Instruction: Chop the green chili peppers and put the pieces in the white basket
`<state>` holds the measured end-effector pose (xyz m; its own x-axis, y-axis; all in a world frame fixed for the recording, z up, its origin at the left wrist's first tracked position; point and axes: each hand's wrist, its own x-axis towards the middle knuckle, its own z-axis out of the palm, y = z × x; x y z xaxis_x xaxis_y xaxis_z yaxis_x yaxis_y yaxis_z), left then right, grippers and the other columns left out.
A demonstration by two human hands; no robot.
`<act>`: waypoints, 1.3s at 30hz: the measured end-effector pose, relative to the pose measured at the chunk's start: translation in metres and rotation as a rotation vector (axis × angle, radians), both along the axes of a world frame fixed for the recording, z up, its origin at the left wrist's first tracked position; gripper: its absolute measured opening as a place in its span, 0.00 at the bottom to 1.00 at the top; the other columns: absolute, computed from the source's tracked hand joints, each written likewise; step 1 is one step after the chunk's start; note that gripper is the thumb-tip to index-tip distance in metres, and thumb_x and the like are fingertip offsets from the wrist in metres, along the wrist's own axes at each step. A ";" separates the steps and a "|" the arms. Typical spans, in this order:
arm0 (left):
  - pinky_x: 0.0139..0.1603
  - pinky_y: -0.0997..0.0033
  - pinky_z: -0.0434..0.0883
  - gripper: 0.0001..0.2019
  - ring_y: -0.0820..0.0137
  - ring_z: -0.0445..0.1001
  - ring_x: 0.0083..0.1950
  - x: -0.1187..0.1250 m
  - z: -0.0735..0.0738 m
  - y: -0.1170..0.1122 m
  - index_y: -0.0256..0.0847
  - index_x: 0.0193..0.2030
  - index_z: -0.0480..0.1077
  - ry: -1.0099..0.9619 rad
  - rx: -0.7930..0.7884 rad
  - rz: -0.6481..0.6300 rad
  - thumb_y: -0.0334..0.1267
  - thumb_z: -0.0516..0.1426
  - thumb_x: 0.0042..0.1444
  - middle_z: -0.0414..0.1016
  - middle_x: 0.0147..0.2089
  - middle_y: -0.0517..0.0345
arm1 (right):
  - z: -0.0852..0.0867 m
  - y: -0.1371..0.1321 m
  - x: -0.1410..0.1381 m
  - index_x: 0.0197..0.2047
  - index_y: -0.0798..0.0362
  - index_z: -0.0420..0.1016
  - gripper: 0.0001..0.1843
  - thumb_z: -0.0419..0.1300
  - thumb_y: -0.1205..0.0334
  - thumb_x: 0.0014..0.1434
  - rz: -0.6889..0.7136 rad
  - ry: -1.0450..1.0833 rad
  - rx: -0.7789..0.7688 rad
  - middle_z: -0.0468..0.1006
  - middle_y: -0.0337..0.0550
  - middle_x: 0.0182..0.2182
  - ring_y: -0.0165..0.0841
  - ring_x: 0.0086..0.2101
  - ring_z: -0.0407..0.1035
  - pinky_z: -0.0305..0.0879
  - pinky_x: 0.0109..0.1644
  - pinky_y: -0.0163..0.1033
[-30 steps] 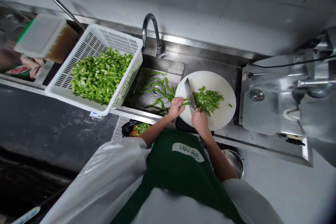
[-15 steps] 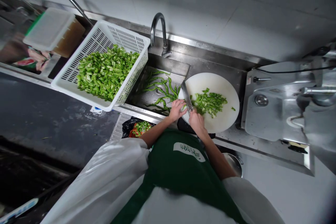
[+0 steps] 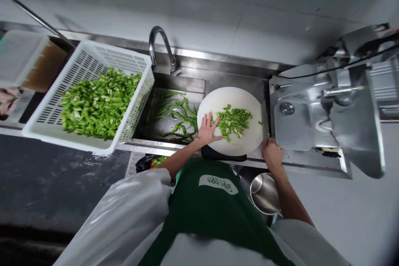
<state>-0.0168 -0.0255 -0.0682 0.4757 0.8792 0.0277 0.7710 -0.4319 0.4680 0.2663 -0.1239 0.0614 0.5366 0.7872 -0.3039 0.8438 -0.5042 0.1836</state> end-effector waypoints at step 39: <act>0.75 0.23 0.47 0.38 0.31 0.35 0.81 0.127 0.004 -0.017 0.49 0.71 0.70 -0.328 0.022 -0.025 0.61 0.67 0.57 0.43 0.82 0.45 | -0.080 -0.031 -0.072 0.25 0.46 0.64 0.22 0.58 0.39 0.61 -0.372 1.052 0.396 0.72 0.39 0.16 0.35 0.20 0.69 0.71 0.31 0.39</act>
